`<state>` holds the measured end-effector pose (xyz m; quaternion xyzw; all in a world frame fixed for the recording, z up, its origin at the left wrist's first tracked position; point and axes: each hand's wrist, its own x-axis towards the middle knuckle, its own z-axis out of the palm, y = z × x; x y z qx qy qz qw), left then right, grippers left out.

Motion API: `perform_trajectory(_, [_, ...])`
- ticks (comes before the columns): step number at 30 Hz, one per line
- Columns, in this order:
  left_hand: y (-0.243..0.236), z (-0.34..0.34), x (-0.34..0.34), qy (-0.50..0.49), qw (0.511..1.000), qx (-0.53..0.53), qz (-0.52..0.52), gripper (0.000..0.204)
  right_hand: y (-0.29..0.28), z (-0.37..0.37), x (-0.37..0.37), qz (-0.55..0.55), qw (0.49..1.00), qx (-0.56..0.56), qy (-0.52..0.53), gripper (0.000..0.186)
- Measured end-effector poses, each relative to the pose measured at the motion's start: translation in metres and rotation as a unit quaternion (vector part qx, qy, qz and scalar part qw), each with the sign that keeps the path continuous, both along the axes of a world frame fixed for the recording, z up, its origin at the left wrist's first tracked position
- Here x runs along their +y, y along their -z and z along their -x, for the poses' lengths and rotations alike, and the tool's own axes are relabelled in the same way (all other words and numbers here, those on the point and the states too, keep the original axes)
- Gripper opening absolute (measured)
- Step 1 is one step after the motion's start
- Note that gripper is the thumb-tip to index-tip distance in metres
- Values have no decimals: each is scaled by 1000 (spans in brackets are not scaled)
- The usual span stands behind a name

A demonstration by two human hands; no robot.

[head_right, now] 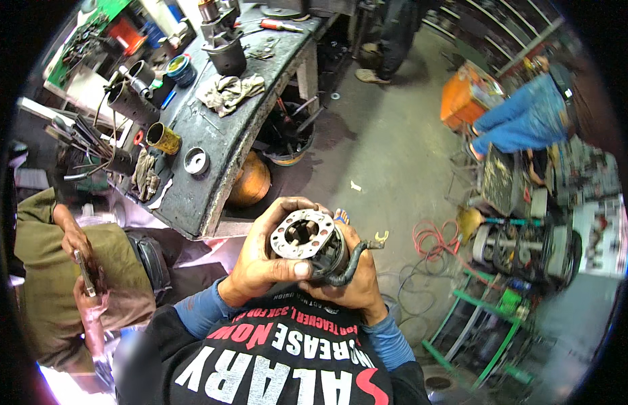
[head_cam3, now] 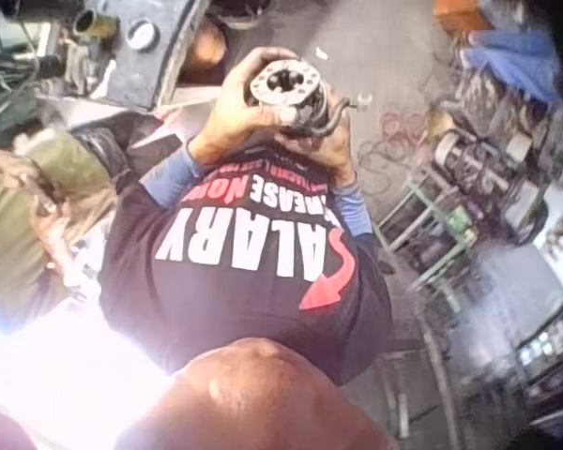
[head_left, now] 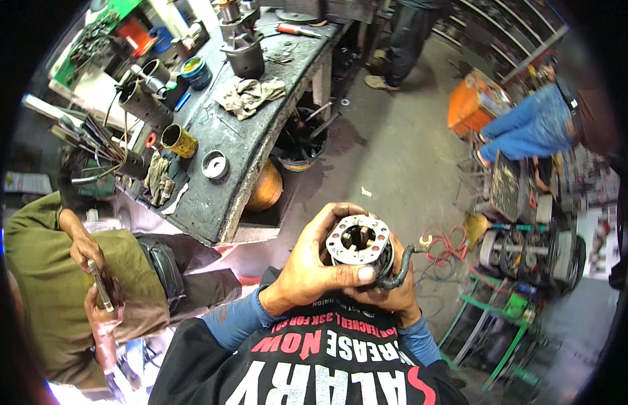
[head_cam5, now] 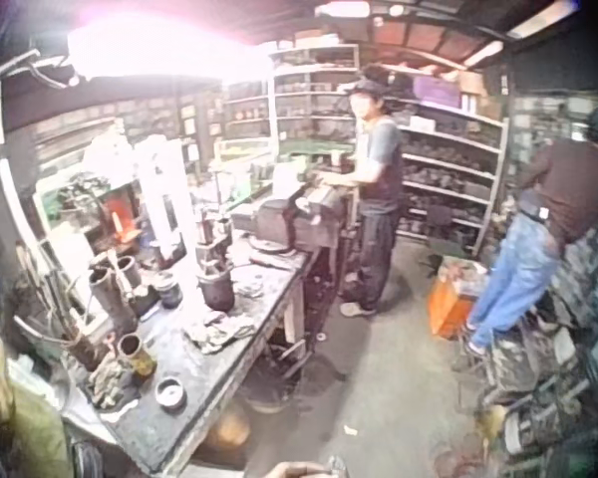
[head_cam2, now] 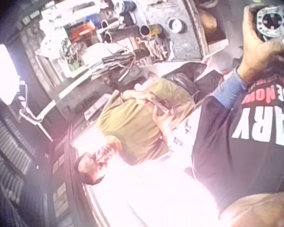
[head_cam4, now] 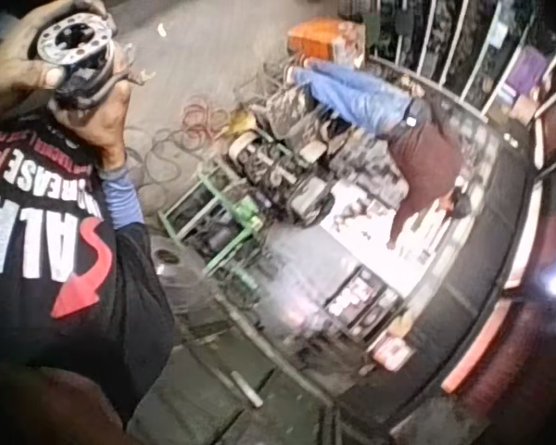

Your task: The person cleans and assembles mechanical components on a workbench, using a hammer, screwdriver, and cloth. They wipe parts, fit a cylindrical component into a housing, and use a bench grinder to smooth edges before reassembling the unit.

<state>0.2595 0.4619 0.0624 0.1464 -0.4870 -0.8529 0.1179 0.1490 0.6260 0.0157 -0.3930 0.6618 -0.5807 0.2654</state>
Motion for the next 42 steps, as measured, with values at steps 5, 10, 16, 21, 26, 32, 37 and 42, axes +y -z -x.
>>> perform_trajectory(5, [-15,66,-20,-102,994,-17,-30,95,-16,104,-47,-14,977,-151,-148,95])
perform_trajectory(10, [-14,103,-48,-196,976,-24,-93,115,-19,164,-104,-47,951,-206,-227,102])
perform_trajectory(16, [4,122,-101,-202,979,-6,-38,142,-19,202,-184,-76,921,-220,-312,101])
perform_trajectory(21, [22,133,-149,-199,979,14,-42,122,-27,226,-243,-91,919,-166,-347,95])
perform_trajectory(26, [28,148,-200,-222,975,5,-18,114,-19,235,-302,-100,900,-225,-360,105])
perform_trajectory(32, [45,171,-243,-340,930,-2,-141,103,3,289,-369,-204,835,-254,-443,89])
perform_trajectory(37, [62,184,-267,-474,875,2,-101,101,60,412,-466,-229,897,-64,-372,35])
perform_trajectory(42, [59,218,-287,-577,812,-89,-26,103,123,484,-604,-159,956,219,-112,18])
